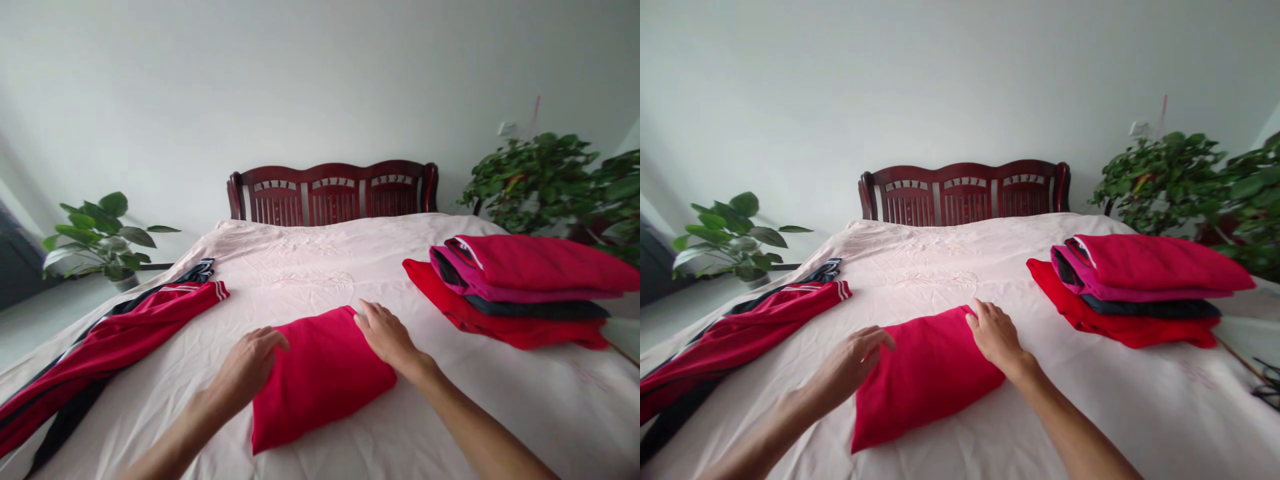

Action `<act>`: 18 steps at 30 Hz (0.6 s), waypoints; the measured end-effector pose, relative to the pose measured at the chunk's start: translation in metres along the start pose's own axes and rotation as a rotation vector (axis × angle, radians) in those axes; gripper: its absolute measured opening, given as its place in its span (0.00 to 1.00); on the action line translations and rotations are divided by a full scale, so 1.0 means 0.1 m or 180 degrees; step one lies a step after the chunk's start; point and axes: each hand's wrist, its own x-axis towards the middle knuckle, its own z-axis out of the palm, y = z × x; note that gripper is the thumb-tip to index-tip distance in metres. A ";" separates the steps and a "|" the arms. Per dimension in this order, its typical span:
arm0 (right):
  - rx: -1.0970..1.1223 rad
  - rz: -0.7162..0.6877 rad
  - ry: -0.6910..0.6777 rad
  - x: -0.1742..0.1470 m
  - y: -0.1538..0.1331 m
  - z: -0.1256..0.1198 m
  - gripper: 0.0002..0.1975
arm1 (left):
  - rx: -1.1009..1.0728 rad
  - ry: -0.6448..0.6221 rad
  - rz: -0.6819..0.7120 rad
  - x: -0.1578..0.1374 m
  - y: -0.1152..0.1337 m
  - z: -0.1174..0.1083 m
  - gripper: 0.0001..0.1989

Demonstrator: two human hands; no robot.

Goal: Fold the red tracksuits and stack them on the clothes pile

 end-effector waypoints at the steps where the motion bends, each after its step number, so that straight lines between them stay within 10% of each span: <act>1: 0.0037 -0.0227 0.0144 0.04 -0.11 0.01 0.28 | -0.0032 0.0144 0.0032 0.09 0.09 0.08 0.20; 6: 0.0080 -0.0873 -0.0277 0.23 -0.43 0.36 0.29 | 0.0670 0.0217 -0.0329 0.37 0.07 0.64 0.28; 18: 0.0387 0.0353 -0.0961 0.61 0.14 0.56 0.36 | 0.0091 -0.0096 -0.1749 0.14 -1.01 0.88 0.47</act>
